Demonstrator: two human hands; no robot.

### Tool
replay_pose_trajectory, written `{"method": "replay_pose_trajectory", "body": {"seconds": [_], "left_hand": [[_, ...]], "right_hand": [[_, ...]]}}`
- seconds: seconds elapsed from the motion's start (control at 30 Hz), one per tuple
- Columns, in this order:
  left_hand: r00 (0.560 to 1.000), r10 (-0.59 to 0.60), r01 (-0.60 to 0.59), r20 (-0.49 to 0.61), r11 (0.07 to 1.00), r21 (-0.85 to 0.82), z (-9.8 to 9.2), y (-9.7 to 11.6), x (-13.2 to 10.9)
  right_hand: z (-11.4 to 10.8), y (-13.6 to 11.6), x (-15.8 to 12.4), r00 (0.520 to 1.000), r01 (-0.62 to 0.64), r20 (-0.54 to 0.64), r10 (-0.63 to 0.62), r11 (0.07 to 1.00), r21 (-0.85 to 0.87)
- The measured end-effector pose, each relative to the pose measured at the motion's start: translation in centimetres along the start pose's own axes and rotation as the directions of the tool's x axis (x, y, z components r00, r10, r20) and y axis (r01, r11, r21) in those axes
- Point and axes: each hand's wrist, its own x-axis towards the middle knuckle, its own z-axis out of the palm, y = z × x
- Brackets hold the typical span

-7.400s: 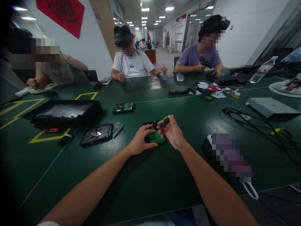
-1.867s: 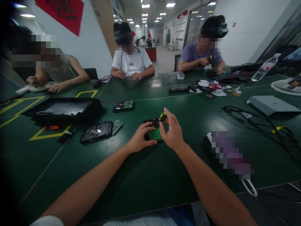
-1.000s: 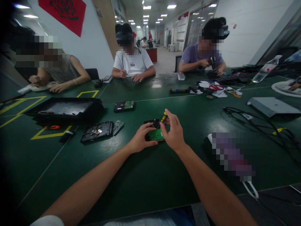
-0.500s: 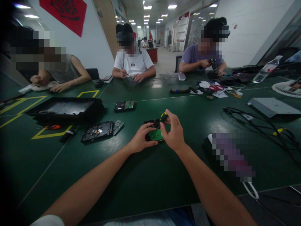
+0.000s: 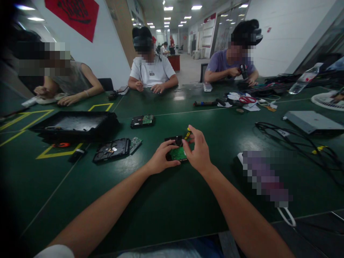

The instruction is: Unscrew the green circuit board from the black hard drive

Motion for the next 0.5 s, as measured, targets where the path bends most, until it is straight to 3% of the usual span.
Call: {"method": "replay_pose_trajectory", "body": {"seconds": [0.5], "left_hand": [[1.000,-0.009,0.009,0.014,1.000,-0.004,-0.18,0.22,0.04]], "right_hand": [[0.11,-0.04,0.01,1.000,-0.020,0.006,0.019,0.999,0.032]]}}
